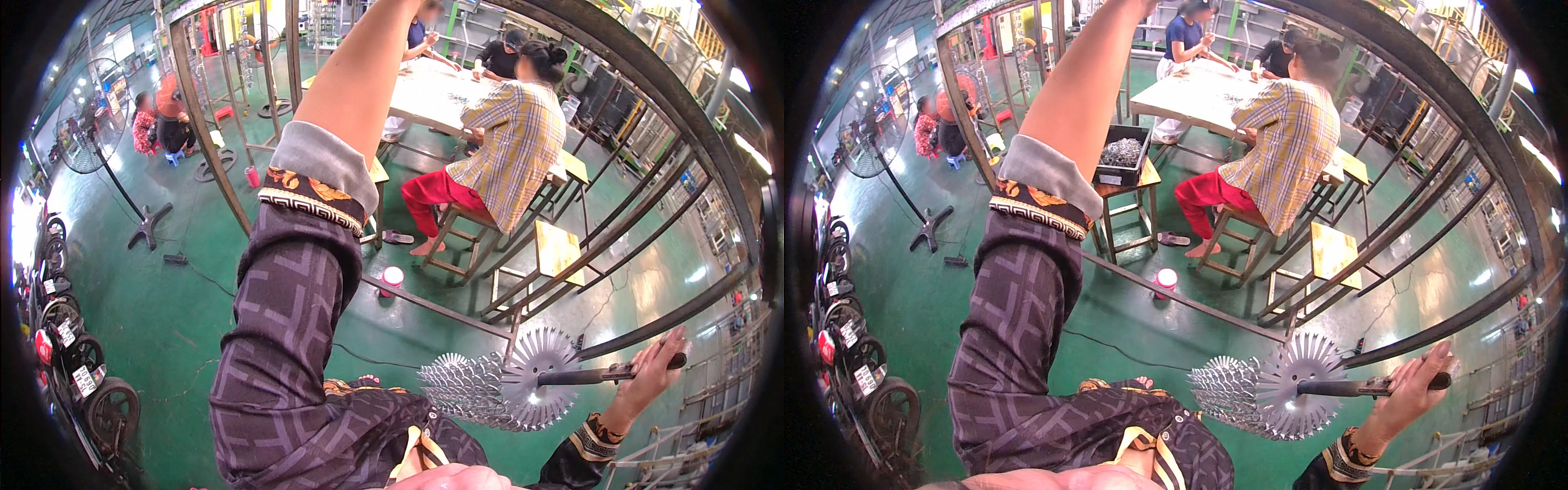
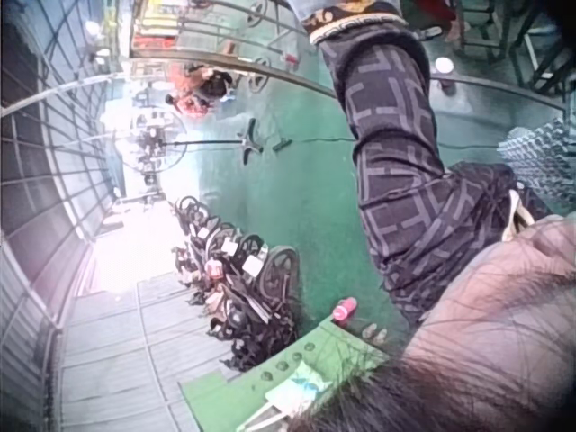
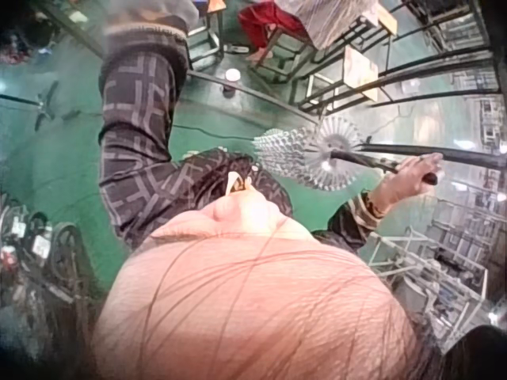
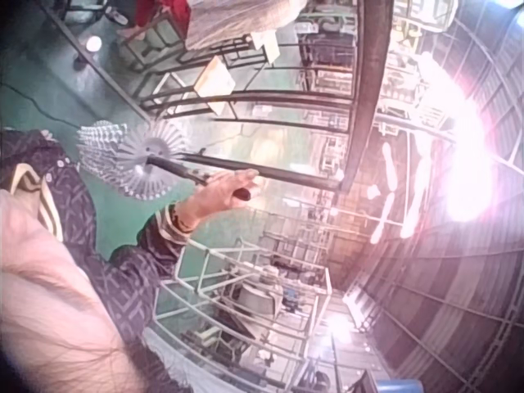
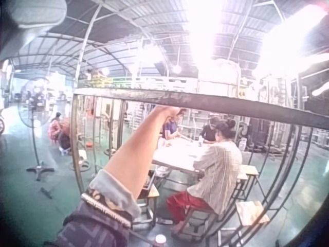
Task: The person assembles a star-shaped light fixture by attaching small metal pieces to a central hub using a tool. They repeatedly pick up pieces and attach them to the fixture while standing in a workshop.
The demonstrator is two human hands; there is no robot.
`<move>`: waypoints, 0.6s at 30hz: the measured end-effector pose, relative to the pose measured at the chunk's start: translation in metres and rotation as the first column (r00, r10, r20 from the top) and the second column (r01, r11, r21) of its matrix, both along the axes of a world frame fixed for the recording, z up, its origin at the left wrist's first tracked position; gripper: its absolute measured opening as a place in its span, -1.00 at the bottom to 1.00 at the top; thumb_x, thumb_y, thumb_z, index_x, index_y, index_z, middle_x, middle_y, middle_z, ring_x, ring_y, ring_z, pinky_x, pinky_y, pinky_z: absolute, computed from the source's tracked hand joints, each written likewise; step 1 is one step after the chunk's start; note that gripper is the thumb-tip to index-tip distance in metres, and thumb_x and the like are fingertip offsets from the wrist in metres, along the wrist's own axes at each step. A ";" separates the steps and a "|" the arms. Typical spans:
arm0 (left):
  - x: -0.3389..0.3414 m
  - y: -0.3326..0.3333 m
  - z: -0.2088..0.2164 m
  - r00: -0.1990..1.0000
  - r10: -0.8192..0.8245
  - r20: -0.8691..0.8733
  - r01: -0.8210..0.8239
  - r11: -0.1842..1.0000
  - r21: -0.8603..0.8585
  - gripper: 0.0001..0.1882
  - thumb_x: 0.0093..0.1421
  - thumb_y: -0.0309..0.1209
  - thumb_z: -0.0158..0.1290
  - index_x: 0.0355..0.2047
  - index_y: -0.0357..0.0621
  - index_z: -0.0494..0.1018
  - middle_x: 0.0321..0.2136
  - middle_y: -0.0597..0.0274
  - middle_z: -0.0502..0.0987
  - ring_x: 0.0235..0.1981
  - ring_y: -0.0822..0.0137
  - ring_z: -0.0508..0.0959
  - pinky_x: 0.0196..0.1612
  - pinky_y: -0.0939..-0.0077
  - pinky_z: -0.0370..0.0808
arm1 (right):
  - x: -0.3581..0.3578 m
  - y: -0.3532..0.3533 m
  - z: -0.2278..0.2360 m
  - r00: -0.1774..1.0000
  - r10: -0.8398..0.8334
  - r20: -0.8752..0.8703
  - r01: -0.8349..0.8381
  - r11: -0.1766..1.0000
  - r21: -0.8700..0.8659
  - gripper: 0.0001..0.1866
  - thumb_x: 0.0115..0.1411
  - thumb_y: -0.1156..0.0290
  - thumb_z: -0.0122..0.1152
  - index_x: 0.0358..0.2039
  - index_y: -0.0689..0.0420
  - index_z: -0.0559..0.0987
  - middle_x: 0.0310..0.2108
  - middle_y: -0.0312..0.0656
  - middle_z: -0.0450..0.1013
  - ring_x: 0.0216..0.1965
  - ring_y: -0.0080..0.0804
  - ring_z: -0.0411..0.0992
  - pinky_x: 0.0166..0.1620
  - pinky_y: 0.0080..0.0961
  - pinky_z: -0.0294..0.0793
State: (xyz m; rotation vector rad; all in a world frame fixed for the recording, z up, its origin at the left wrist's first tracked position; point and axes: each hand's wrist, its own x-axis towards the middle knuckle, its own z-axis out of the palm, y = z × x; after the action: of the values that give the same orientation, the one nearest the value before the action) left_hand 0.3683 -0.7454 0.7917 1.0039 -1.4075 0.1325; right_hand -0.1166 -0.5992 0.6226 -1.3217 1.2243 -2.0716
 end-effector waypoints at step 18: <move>0.047 0.066 -0.335 0.947 -0.010 -0.321 0.154 0.891 0.427 -0.92 0.07 -0.55 0.07 -0.41 -0.30 0.49 -0.50 0.33 0.53 -0.46 0.54 0.47 -0.35 0.61 0.43 | 0.025 -0.004 -0.031 0.999 -0.048 0.009 0.047 0.998 0.047 -0.63 0.29 0.17 0.01 -0.57 0.00 0.16 -0.77 -0.50 -0.05 -0.79 -0.80 -0.08 -0.72 -0.73 -0.12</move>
State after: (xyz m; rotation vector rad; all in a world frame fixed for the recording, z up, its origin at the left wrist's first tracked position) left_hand 0.4151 -0.6795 0.4572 1.2763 -1.2063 -0.4205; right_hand -0.0920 -0.6033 0.5912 -1.2719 1.3043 -2.0659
